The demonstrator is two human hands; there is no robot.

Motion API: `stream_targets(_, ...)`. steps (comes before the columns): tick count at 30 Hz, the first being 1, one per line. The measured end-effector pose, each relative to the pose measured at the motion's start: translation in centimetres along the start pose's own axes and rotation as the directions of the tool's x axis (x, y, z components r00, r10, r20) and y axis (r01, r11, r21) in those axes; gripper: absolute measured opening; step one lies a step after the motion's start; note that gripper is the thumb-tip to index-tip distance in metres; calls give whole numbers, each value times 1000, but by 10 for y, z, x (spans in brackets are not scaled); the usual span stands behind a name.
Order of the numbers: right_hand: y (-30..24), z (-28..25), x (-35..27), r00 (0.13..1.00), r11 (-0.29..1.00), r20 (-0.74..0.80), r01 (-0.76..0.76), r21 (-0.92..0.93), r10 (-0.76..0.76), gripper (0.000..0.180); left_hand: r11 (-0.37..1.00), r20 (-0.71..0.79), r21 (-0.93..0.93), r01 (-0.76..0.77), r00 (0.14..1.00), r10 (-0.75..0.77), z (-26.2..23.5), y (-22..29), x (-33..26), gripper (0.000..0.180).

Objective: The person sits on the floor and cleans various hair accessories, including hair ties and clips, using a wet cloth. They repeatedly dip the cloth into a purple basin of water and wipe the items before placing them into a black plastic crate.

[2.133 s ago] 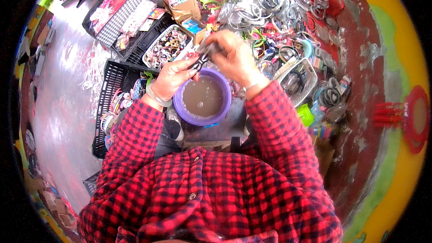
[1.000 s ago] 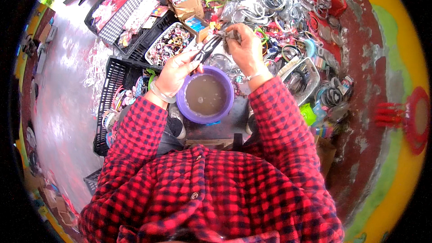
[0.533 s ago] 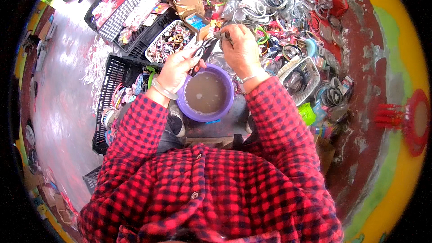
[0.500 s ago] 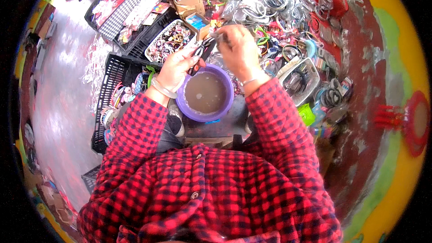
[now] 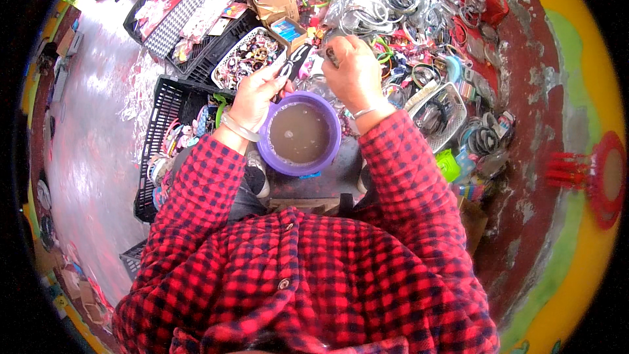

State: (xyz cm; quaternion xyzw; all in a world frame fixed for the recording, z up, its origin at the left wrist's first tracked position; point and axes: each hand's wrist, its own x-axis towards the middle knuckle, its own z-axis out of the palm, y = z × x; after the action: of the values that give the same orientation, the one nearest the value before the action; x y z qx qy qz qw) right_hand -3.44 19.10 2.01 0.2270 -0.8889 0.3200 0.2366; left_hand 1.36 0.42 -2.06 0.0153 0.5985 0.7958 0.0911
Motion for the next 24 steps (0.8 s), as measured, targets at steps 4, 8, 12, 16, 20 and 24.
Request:
stream_targets(4,-32,7,-16,985,990,136,93,103,-106,10,992,35,100,-81,996,78,4,-4,6,26)
stream_targets(8,-12,10,-7,994,997,78,-73,19,71,12,959,88,242,-145,988,128,6,3,-4,24)
stream_targets(12,-22,4,-11,999,994,51,2,109,-8,12,980,36,194,-43,999,36,0,-4,6,24)
stream_targets(16,-20,18,-15,999,995,43,-13,102,9,11,978,58,205,-45,998,34,2,-6,2,27)
stream_targets(20,-2,4,1,980,976,30,-197,92,195,15,992,57,122,-38,998,31,5,-3,-1,27)
stream_targets(24,-20,12,-12,993,967,114,-65,248,38,18,965,127,249,-86,990,55,3,-3,3,29)
